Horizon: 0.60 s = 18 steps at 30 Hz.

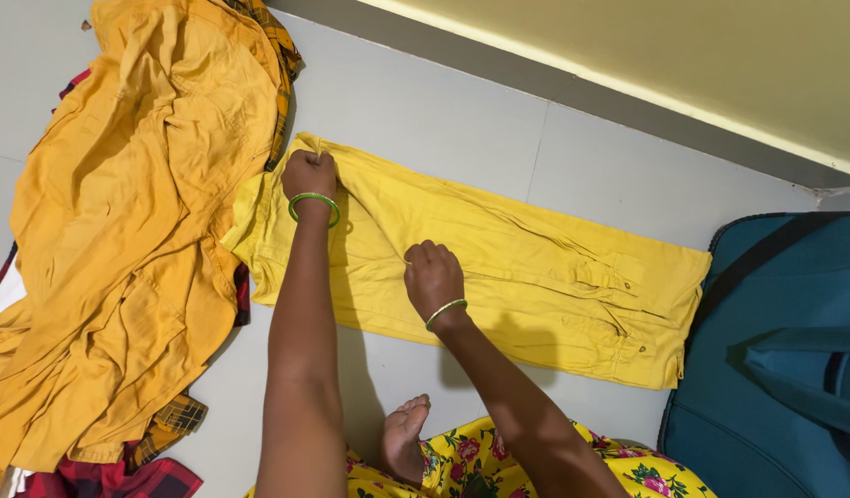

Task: The person folds a yellow long-sleeved shirt by hand on the floor, smoothing the fabric, folding in the sleeves, and then folding the body of the shirt into a square, ending by fastening the top button.

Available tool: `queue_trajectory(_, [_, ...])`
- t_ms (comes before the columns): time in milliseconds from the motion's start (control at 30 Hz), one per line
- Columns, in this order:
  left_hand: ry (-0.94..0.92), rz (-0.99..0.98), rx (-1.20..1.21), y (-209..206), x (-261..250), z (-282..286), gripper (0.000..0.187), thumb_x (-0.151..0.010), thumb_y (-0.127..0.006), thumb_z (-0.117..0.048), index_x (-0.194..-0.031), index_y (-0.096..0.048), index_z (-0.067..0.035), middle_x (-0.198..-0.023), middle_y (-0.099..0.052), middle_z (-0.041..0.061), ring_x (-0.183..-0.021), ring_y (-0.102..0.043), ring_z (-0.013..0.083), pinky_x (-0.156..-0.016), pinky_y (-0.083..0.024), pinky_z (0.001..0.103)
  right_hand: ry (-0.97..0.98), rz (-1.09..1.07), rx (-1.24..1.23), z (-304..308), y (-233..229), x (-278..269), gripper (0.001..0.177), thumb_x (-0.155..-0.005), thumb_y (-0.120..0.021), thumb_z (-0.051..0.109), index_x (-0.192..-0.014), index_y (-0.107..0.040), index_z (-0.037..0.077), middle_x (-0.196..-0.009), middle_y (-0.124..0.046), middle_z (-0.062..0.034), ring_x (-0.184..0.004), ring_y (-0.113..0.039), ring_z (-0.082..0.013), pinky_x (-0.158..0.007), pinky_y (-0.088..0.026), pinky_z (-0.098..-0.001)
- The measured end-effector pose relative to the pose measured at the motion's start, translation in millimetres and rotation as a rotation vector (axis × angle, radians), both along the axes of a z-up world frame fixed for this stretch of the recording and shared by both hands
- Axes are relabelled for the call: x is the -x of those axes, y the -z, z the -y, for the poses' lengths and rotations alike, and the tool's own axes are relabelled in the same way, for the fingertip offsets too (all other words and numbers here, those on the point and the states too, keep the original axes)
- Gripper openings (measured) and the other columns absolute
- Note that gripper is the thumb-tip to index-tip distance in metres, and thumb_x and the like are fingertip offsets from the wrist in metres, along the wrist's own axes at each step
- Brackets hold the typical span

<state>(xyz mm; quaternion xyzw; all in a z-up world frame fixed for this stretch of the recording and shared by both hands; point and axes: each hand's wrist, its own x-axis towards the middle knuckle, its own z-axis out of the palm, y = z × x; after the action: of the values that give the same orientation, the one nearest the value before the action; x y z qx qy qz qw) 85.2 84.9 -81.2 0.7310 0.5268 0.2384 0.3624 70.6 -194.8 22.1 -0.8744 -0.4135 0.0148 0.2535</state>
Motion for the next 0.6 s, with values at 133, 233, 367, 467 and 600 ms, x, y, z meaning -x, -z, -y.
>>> queue_trajectory(133, [-0.022, 0.001, 0.066, -2.6, 2.5, -0.5, 0.022, -0.08, -0.071, -0.025, -0.08, -0.069, -0.003, -0.076, -0.073, 0.012, -0.073, -0.07, 0.0315, -0.073, -0.055, 0.044, -0.15, 0.098, 0.018, 5.9, 0.8, 3.6, 0.018, -0.077, -0.064, -0.004, -0.092, -0.061, 0.006, -0.092, -0.056, -0.0111, -0.085, -0.056, -0.0301, -0.078, -0.048, -0.0435])
queue_trajectory(233, [-0.051, 0.031, 0.056, 3.9, 4.7, 2.3, 0.022, -0.079, -0.072, -0.025, -0.08, -0.069, -0.003, -0.079, -0.073, 0.014, -0.074, -0.07, 0.0326, -0.074, -0.055, 0.043, -0.272, 0.113, 0.034, 11.2, 2.4, 5.4, 0.022, -0.075, -0.061, -0.006, -0.095, -0.061, 0.004, -0.097, -0.057, -0.0126, -0.087, -0.054, -0.0306, -0.08, -0.048, -0.0426])
queue_trajectory(367, [-0.031, 0.034, 0.083, 8.3, 11.1, 3.8, 0.022, -0.083, -0.069, -0.025, -0.084, -0.069, -0.003, -0.079, -0.074, 0.014, -0.075, -0.071, 0.0325, -0.076, -0.055, 0.043, -0.329, 0.1, 0.023, 17.0, 6.8, 5.6, 0.027, -0.076, -0.061, -0.006, -0.101, -0.064, 0.004, -0.104, -0.06, -0.0116, -0.093, -0.056, -0.0303, -0.084, -0.047, -0.0423])
queue_trajectory(467, [-0.039, 0.011, 0.115, 4.1, 10.9, 8.1, 0.022, -0.082, -0.069, -0.025, -0.088, -0.068, -0.004, -0.083, -0.074, 0.014, -0.078, -0.071, 0.0326, -0.077, -0.055, 0.043, -0.291, 0.048, -0.06, 26.3, 2.6, 4.8, 0.024, -0.084, -0.065, 0.0, -0.107, -0.066, 0.005, -0.11, -0.062, -0.0116, -0.096, -0.057, -0.0306, -0.085, -0.045, -0.0436])
queue_trajectory(600, [-0.075, -0.009, 0.147, -14.4, 6.2, 10.5, 0.034, -0.081, -0.073, -0.031, -0.103, -0.063, -0.007, -0.091, -0.072, 0.013, -0.082, -0.069, 0.0332, -0.077, -0.054, 0.045, -0.174, 0.05, -0.133, 41.4, -9.2, -9.5, 0.022, -0.092, -0.066, 0.005, -0.114, -0.067, 0.006, -0.117, -0.064, -0.0107, -0.103, -0.059, -0.0298, -0.085, -0.044, -0.0449])
